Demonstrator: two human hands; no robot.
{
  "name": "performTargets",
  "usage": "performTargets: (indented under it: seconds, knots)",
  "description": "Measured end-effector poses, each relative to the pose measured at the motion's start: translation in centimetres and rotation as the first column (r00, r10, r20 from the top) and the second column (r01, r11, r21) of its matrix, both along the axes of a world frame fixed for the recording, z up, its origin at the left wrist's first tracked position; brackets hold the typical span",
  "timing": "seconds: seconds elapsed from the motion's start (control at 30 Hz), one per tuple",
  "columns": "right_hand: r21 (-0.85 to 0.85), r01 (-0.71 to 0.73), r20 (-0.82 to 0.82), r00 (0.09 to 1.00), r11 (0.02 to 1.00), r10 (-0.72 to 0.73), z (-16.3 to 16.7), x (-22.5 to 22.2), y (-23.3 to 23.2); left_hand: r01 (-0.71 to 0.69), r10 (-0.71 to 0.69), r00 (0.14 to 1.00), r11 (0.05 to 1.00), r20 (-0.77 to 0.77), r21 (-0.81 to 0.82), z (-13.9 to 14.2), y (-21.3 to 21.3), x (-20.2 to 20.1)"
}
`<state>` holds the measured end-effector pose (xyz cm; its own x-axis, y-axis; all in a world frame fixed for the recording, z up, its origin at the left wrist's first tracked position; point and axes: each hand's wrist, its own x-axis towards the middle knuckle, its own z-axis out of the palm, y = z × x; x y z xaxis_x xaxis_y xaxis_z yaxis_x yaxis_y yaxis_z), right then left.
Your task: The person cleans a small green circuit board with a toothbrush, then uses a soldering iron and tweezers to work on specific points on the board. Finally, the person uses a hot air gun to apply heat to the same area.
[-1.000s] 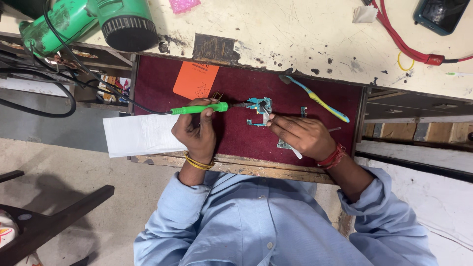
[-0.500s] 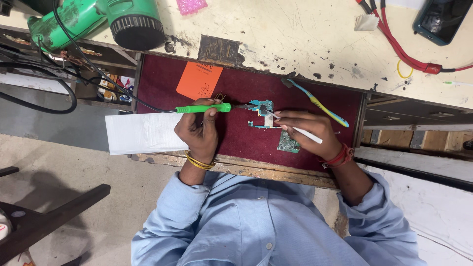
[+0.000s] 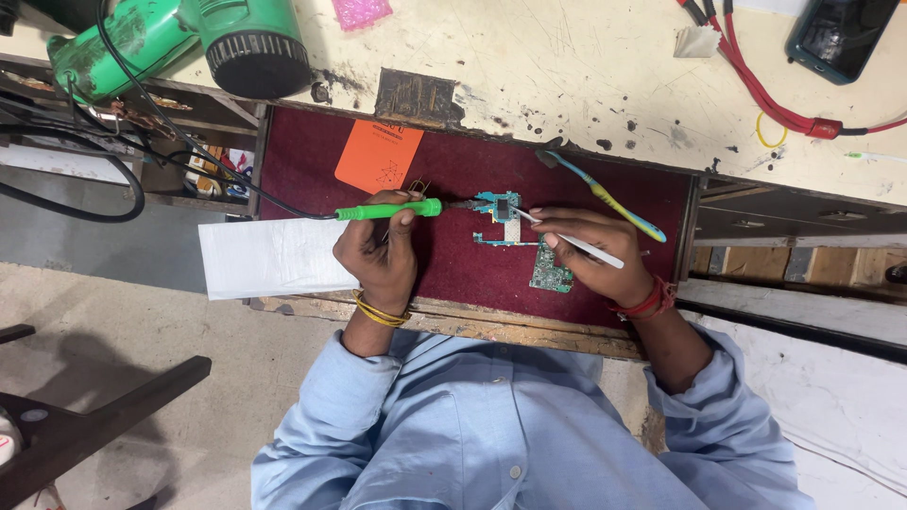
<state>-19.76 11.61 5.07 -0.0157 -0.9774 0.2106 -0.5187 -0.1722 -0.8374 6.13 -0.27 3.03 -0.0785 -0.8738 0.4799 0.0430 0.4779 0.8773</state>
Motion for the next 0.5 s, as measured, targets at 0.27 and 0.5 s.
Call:
performTargets:
  seconds: [0.27, 0.5]
  knots:
    - [-0.065, -0.048, -0.044, 0.998, 0.997, 0.045, 0.02, 0.72, -0.35, 0.009, -0.009, 1.0, 1.0, 0.01, -0.005, -0.23, -0.17, 0.06]
    - [-0.059, -0.033, -0.032, 0.999, 0.998, 0.031, 0.25, 0.64, -0.28, -0.001, 0.001, 1.0, 1.0, 0.016, -0.009, -0.14, -0.07, 0.03]
